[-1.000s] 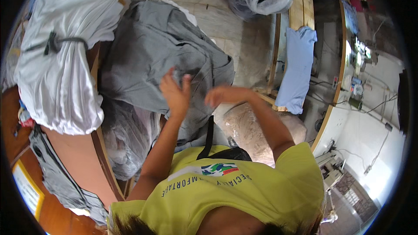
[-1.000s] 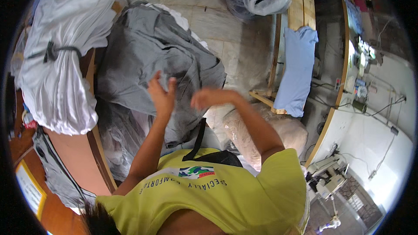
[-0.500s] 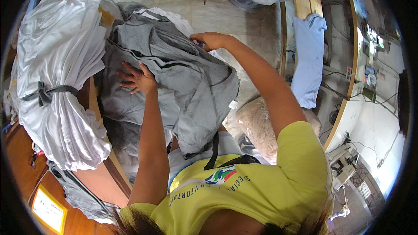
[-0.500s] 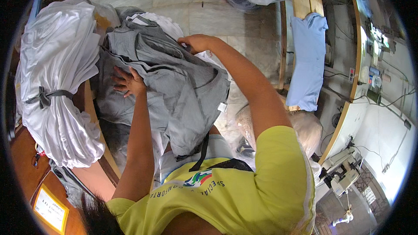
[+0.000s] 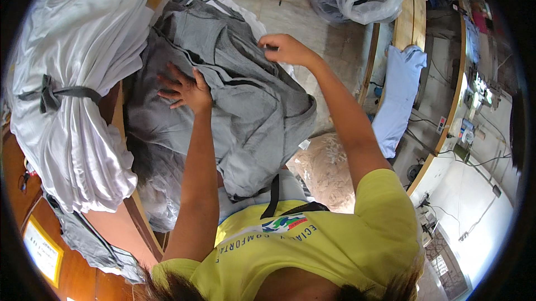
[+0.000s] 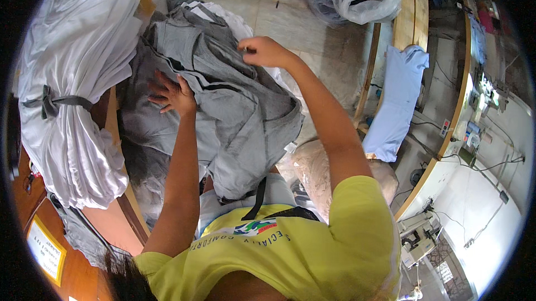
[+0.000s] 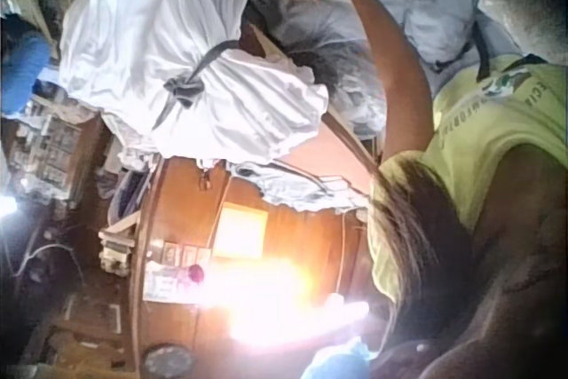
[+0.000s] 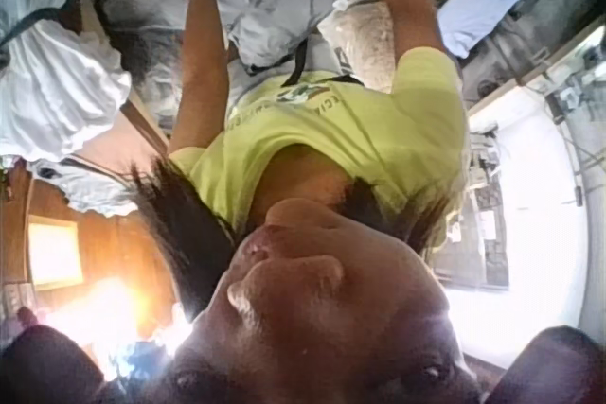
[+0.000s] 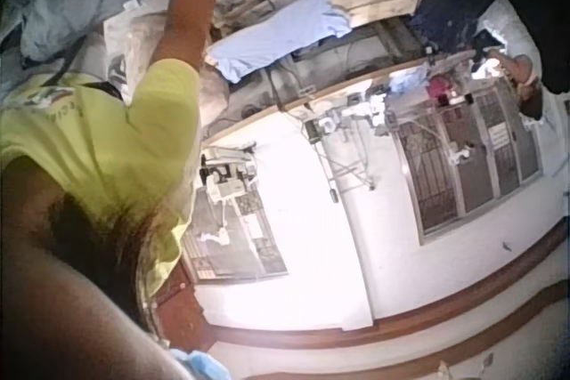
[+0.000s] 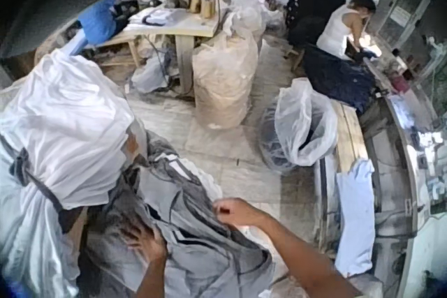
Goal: The person trims threads from gray garments using shears and then bundles them together on a table.
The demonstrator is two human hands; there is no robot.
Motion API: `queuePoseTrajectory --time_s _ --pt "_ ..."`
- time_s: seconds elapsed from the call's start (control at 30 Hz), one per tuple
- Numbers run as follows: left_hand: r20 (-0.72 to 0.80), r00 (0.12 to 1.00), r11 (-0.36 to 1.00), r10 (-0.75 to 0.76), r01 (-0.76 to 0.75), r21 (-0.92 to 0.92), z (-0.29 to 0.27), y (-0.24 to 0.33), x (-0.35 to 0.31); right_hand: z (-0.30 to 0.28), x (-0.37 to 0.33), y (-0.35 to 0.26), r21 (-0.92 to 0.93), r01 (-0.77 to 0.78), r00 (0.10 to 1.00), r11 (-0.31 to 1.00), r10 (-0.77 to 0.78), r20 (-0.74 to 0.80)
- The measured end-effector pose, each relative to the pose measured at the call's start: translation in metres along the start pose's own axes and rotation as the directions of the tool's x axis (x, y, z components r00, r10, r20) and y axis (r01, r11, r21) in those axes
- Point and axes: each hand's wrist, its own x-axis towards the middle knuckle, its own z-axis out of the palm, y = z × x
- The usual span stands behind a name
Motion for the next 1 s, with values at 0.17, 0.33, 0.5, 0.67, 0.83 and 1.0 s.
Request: queuePoseTrajectory --time_s 0.17,0.33,0.5,0.67,0.83,1.0 --pt "-0.006 1.0 1.0 0.006 -0.006 -0.03 0.001 0.0 0.001 -0.043 -0.004 -0.018 0.606 -0.081 0.938 0.791 0.266 -0.221" --pt "-0.016 1.0 0.999 0.022 -0.022 -0.043 0.0 0.002 0.001 -0.034 -0.019 0.01 0.366 -0.521 0.841 0.771 0.39 0.376" --pt "-0.01 1.0 0.997 0.026 -0.026 -0.079 -0.004 0.001 -0.001 -0.059 -0.012 -0.059 0.254 -0.327 0.945 0.91 0.306 0.117" --pt "-0.018 1.0 0.998 0.017 -0.018 -0.062 -0.002 0.0 0.001 -0.053 -0.024 -0.038 0.912 0.07 0.954 0.403 0.24 -0.18" --pt "-0.02 0.998 0.994 0.056 -0.058 -0.095 -0.004 -0.002 -0.001 -0.059 -0.04 -0.035 0.945 -0.095 0.994 0.313 0.083 0.072" --pt "-0.035 0.998 0.992 0.058 -0.061 -0.108 -0.003 -0.004 -0.001 -0.046 -0.028 -0.069 0.835 0.252 0.898 0.489 0.203 -0.39"
